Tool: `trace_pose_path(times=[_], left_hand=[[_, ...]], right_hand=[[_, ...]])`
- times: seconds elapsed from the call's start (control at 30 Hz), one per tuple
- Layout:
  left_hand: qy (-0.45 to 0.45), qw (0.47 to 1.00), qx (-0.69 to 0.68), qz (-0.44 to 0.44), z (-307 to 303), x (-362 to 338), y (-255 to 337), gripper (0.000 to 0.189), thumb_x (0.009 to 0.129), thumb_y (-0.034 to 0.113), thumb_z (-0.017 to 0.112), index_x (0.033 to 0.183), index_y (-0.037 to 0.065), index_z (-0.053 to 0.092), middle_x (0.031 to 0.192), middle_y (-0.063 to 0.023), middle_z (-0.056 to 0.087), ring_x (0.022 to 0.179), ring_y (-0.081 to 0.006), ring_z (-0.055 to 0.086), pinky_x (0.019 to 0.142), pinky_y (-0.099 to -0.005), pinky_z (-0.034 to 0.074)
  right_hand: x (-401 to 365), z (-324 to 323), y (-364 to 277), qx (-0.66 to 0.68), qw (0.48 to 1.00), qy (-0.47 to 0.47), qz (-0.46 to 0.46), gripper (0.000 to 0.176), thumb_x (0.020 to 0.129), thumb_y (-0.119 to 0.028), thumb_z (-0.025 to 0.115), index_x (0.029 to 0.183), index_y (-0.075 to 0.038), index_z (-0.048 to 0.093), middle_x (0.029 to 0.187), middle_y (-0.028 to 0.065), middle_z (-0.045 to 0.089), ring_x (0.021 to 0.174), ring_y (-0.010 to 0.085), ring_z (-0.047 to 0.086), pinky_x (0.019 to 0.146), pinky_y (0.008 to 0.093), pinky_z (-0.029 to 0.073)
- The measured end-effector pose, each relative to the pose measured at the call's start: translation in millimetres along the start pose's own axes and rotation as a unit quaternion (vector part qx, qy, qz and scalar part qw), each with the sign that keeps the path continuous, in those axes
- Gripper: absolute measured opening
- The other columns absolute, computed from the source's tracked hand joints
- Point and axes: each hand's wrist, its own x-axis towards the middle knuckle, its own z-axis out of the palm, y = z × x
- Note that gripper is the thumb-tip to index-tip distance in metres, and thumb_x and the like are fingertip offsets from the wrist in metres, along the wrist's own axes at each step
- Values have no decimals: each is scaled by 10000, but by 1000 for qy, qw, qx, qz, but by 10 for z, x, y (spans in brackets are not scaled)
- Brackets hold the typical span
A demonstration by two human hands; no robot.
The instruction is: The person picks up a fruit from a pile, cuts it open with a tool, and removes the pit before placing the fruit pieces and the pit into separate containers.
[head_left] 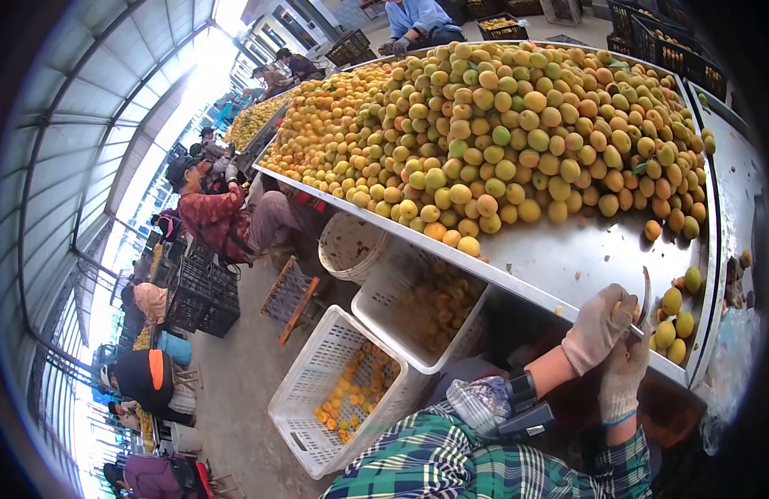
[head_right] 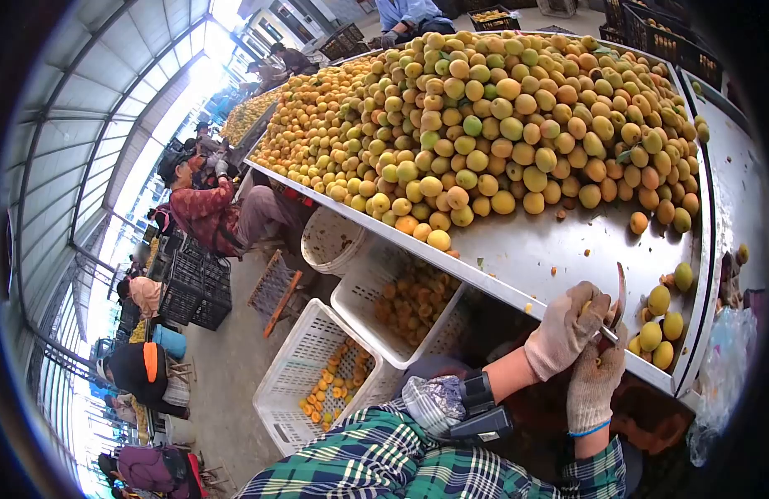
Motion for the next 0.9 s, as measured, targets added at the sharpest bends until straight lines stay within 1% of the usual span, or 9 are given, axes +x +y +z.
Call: trace_pose_path(times=[0.2, 0.3, 0.37, 0.57, 0.6, 0.63, 0.77, 0.83, 0.9], left_hand=[[-8, 999, 10, 50, 82, 9, -141, 288, 964, 290, 488, 865, 22, 527, 789, -164, 516, 716, -347, 514, 655, -366, 436], [-42, 996, 6, 74, 63, 27, -108, 292, 970, 286, 464, 875, 21, 540, 797, -163, 503, 721, -345, 496, 663, -361, 433], [-65, 995, 21, 76, 45, 49, -116, 292, 973, 280, 453, 887, 18, 548, 802, -160, 503, 721, -339, 492, 667, -357, 434], [-103, 987, 56, 106, -58, 128, -233, 293, 969, 272, 478, 958, -6, 570, 876, -115, 568, 827, -251, 573, 781, -342, 474], [-60, 996, -40, 49, -55, 118, -213, 326, 986, 329, 455, 974, 26, 574, 833, -72, 566, 760, -182, 578, 684, -301, 486], [-43, 907, -361, -213, -70, 125, -55, 404, 993, 439, 416, 971, 62, 558, 763, -31, 549, 588, -100, 503, 503, -232, 410], [42, 891, -383, -243, -112, 154, -59, 520, 961, 588, 372, 968, 96, 541, 710, 7, 520, 455, -46, 357, 399, -187, 280], [61, 874, -404, -262, -140, 171, 15, 544, 949, 605, 381, 986, 87, 545, 714, 1, 519, 462, -57, 348, 410, -189, 293], [69, 870, -412, -263, -151, 177, 14, 550, 946, 608, 387, 1006, 86, 550, 721, 2, 521, 485, -65, 372, 437, -200, 323]], right_hand=[[2, -115, 71, 35, 995, -54, 76, 351, 907, -44, 523, 1255, -10, 493, 1074, 75, 621, 983, 157, 597, 874, 293, 476], [-28, -56, -247, 284, 947, -15, 150, 241, 890, -153, 566, 1109, -53, 577, 839, 51, 631, 725, 128, 614, 624, 247, 504], [-59, -202, -616, 301, 909, -66, 282, 78, 849, -168, 562, 902, -113, 548, 601, -16, 487, 443, 92, 470, 375, 222, 380], [53, -365, -1044, 260, 859, -182, 401, 114, 787, -145, 525, 763, -165, 416, 535, -57, 312, 345, 55, 280, 292, 218, 226], [22, -354, -1065, 260, 859, -180, 402, 114, 787, -145, 525, 763, -165, 416, 535, -57, 312, 345, 55, 280, 292, 218, 226], [-12, -331, -1080, 255, 869, -194, 378, 115, 799, -165, 530, 767, -166, 420, 535, -58, 316, 348, 53, 277, 295, 216, 220], [-56, -245, -1020, 250, 904, -123, 325, 251, 863, -304, 559, 743, -166, 387, 523, -54, 305, 351, 51, 262, 301, 210, 214], [-50, -267, -755, 256, 909, -112, 310, 215, 917, -337, 549, 885, -128, 510, 570, -72, 340, 393, 35, 317, 334, 187, 244], [-14, -185, -463, 204, 965, -56, 156, 535, 948, -180, 504, 1437, -47, 332, 975, 58, 591, 602, 17, 459, 504, 140, 380]])
